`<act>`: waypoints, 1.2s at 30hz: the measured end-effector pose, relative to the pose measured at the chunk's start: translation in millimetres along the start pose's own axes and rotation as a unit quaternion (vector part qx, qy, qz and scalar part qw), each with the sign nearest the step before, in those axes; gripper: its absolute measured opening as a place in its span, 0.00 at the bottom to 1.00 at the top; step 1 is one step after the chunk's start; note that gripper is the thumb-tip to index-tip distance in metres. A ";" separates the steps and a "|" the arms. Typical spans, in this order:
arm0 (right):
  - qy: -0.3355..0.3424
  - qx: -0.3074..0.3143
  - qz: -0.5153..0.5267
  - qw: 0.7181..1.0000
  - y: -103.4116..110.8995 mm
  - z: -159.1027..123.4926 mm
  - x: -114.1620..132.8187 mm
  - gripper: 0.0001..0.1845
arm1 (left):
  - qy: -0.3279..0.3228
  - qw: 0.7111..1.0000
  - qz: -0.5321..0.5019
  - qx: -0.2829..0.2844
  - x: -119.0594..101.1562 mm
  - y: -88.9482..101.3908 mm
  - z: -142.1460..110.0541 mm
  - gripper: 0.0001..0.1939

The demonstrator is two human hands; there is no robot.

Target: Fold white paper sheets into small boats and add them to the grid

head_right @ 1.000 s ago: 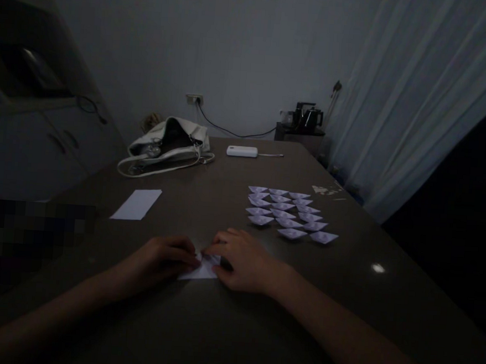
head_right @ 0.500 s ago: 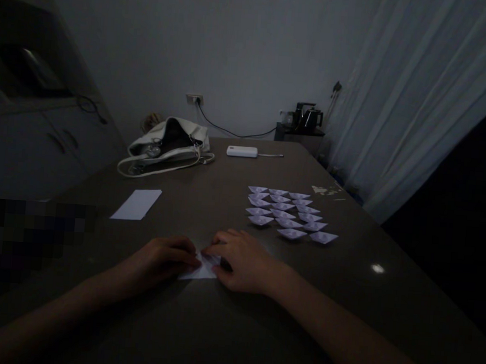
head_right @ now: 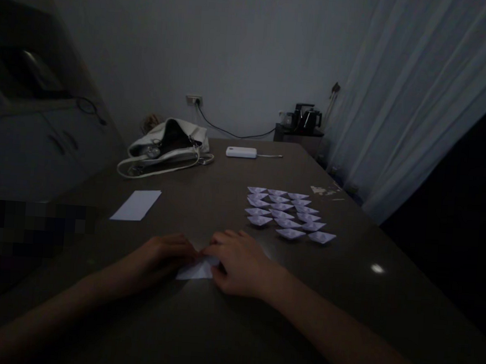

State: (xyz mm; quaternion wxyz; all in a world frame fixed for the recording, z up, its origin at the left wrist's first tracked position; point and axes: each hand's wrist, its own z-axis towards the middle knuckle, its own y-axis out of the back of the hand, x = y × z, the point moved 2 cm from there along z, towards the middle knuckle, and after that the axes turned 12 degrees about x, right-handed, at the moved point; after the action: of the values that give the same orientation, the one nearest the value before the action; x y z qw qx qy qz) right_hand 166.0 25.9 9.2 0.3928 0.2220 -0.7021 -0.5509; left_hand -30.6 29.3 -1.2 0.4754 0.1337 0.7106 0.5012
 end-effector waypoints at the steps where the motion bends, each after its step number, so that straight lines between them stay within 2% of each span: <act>1: 0.000 0.000 0.003 1.000 0.4 0.0 0.3 0.17 | 0.006 1.000 0.001 -0.008 0.6 0.0 0.8 0.11; 5: 0.002 0.004 0.005 1.000 1.1 0.4 0.5 0.16 | 0.014 0.999 0.019 -0.028 3.8 -0.6 3.6 0.08; 11: 0.004 0.000 -0.002 1.000 0.3 1.2 -0.7 0.18 | -0.020 0.999 0.032 0.000 8.6 1.3 3.5 0.08; 19: -0.002 0.002 0.001 1.000 1.1 1.1 -0.1 0.19 | 0.000 1.000 0.017 0.010 9.5 5.4 1.9 0.09; 23: -0.004 0.000 0.004 1.000 2.2 0.9 0.3 0.19 | 0.003 0.999 0.043 0.027 7.3 7.1 2.5 0.10; 29: -0.003 0.000 -0.002 1.000 0.3 0.8 -1.5 0.18 | 0.022 0.996 0.089 0.009 12.8 6.6 -0.8 0.13; 33: -0.002 -0.001 0.002 1.000 -0.4 0.9 -1.9 0.18 | 0.034 0.996 0.087 0.007 14.3 7.1 -2.2 0.13; 36: -0.003 -0.001 0.005 1.000 0.1 1.0 -1.9 0.19 | 0.035 0.995 0.090 0.009 13.5 9.3 -2.4 0.08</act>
State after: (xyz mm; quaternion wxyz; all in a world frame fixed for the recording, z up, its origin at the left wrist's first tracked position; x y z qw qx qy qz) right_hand 166.3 28.0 8.5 0.3938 0.2164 -0.7041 -0.5498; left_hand -42.1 41.2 -0.6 0.4018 0.1840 0.7163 0.5400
